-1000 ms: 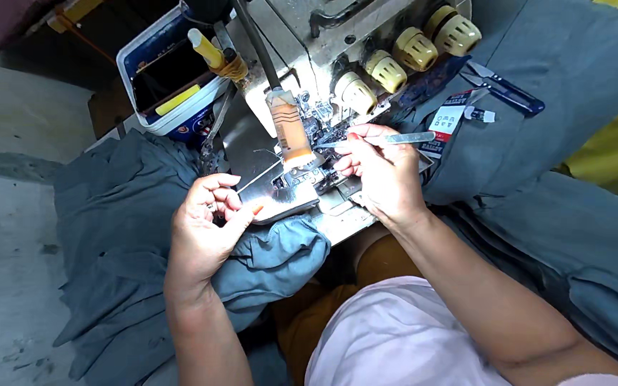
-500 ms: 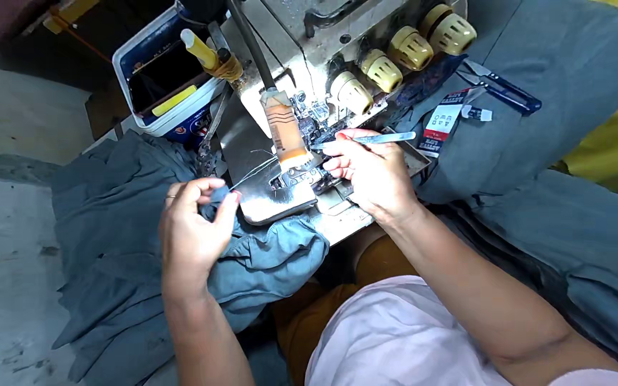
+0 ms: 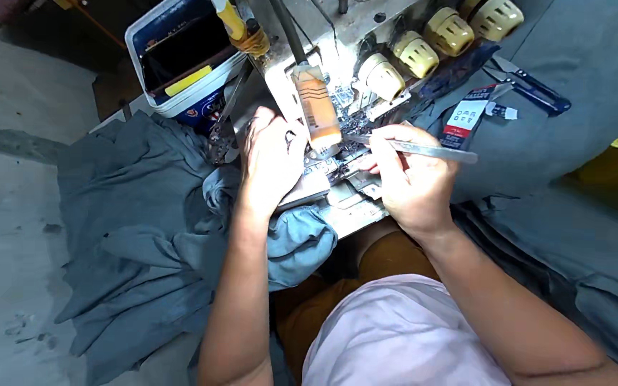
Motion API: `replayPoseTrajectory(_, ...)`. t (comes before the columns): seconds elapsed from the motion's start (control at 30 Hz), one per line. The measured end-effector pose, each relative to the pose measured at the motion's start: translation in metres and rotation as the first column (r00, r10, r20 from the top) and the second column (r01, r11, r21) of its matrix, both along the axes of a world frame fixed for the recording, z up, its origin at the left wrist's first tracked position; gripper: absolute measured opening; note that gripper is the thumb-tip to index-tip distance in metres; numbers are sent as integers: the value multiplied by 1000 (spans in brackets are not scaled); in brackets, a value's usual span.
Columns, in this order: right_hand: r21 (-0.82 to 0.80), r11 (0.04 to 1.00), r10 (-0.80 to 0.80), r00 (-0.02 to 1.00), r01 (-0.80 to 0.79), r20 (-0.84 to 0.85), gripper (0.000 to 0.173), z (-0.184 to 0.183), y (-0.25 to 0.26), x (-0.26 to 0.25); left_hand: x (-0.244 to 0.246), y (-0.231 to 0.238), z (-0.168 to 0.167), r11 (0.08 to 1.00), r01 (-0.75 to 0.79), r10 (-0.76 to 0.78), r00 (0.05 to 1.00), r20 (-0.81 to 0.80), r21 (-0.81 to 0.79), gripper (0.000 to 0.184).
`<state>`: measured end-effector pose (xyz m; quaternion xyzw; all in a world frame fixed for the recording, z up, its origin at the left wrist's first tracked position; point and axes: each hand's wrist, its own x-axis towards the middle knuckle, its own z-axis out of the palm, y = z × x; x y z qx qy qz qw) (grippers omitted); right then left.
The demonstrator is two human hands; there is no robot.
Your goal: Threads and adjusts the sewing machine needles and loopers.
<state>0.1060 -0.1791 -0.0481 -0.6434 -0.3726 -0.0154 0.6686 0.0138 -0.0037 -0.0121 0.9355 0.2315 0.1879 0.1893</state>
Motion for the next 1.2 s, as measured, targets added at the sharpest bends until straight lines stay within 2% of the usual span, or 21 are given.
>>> replayPoseTrajectory(0.17, 39, 999, -44, 938, 33, 345, 16, -14, 0, -19, -3, -1, 11, 995, 15, -13, 999, 30, -96, 25)
replayPoseTrajectory(0.27, 71, 994, -105, 899, 83, 426, 15, -20, 9, -26, -8, 5, 10, 991, 47, -41, 998, 47, -129, 26)
replayPoseTrajectory(0.4, 68, 983, -181, 900, 168, 396, 19, -23, 22, -31, -12, 12, 14, 968, 72, -71, 997, 11, -239, 24)
replayPoseTrajectory(0.6, 92, 986, -164, 917, 140, 363, 17, -28, 30, -33, -13, 22, 17, 935, 198, -204, 979, 12, -293, 17)
replayPoseTrajectory(0.73, 64, 992, -126, 935, 112, 332, 17, -29, 32, -32, -8, 19, 24, 892, 127, -156, 987, -33, -433, 20)
replayPoseTrajectory(0.93, 21, 999, 32, 946, -41, 322, 17, -27, 29, -34, 7, 18, 23, 949, 140, -181, 976, -124, -282, 23)
replayPoseTrajectory(1.2, 47, 943, 315, 929, -330, 195, 15, -8, 4, -30, 6, 17, 23, 957, 124, -159, 981, -114, -262, 20)
